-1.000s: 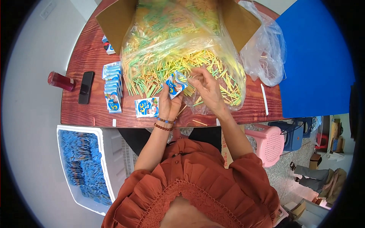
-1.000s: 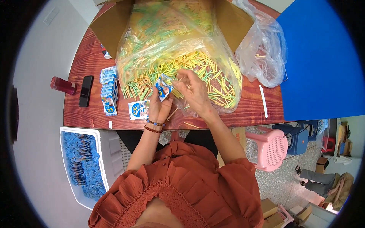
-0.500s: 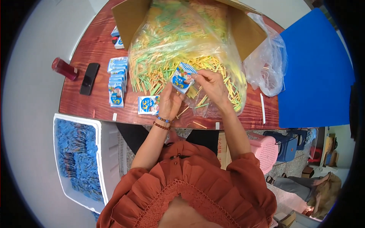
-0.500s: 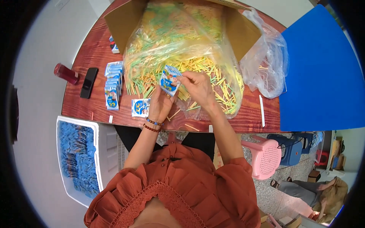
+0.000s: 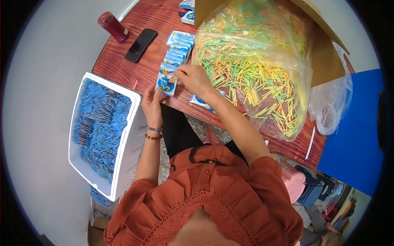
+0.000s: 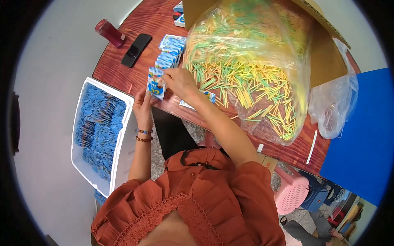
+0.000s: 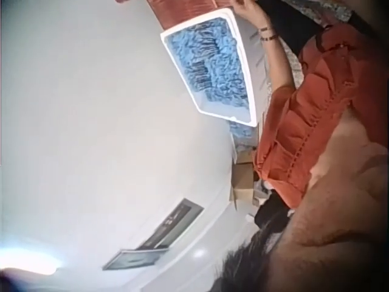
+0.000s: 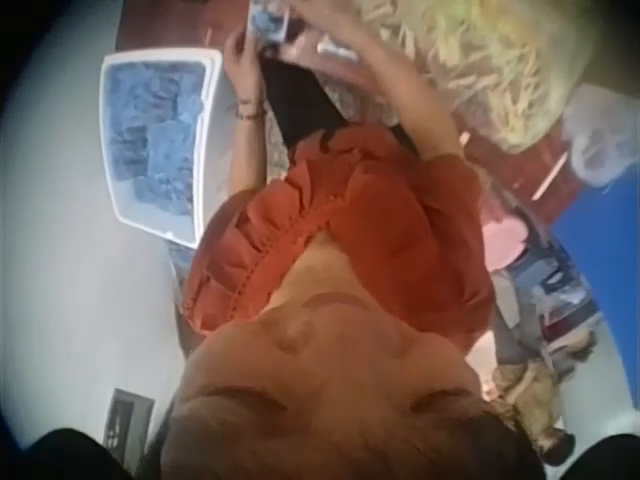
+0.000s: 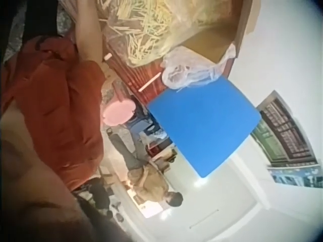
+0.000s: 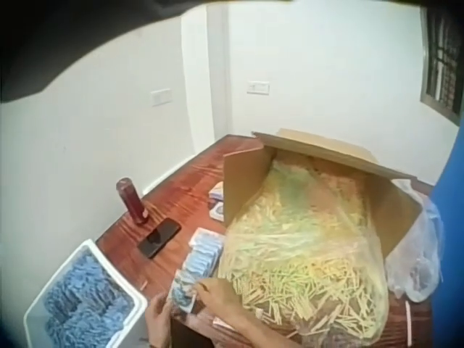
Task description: Sort and arrange small blue packets on a workstation table next to a box of shredded packing material.
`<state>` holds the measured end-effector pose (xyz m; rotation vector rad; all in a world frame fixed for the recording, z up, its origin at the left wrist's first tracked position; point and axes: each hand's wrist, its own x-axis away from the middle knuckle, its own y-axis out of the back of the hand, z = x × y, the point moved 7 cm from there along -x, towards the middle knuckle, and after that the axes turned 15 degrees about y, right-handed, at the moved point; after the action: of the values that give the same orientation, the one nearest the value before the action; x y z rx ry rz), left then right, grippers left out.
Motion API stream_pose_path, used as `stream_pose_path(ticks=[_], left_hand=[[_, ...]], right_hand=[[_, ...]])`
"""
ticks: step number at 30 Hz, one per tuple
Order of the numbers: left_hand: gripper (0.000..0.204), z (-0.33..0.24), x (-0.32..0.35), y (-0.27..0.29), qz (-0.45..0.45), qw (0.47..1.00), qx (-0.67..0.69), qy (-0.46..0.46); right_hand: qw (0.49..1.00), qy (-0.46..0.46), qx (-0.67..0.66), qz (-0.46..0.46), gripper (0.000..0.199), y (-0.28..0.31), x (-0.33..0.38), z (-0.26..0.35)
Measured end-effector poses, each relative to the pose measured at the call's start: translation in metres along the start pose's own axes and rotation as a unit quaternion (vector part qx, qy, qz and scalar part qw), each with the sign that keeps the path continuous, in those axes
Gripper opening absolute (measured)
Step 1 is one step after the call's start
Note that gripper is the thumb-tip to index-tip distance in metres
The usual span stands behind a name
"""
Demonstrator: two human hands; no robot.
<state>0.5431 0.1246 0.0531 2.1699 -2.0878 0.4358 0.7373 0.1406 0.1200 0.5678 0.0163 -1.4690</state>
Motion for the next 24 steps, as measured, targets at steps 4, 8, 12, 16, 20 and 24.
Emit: stream_pose_path(ticks=[4,8,12,16,20,24], left_hand=[[0.034,-0.027,0.002,-0.009,-0.077,0.949,-0.225,-0.208],[0.041,-0.025,0.007,-0.034,-0.113,0.865,-0.404,-0.275],[0.045,-0.023,0.007,-0.027,-0.129,0.858,-0.405,-0.288],[0.048,-0.022,0.007,-0.028,-0.133,0.885,-0.346,-0.283],[0.048,-0.021,0.011,-0.029,-0.127,0.894,-0.329,-0.277],[0.046,-0.02,0.011,-0.024,-0.093,0.913,-0.308,-0.25]], right_hand=[[0.995,-0.015,0.097,-0.003,0.024,-0.016,-0.024,-0.042],[0.99,-0.012,0.136,-0.019,0.023,0.007,-0.008,-0.031],[0.954,-0.135,0.265,0.039,0.022,0.07,0.048,-0.001],[0.933,-0.101,0.331,0.098,0.028,0.079,0.091,-0.002],[0.938,-0.096,0.325,0.075,0.026,0.078,0.099,-0.011],[0.941,-0.006,0.339,0.016,0.018,0.081,0.102,-0.004]])
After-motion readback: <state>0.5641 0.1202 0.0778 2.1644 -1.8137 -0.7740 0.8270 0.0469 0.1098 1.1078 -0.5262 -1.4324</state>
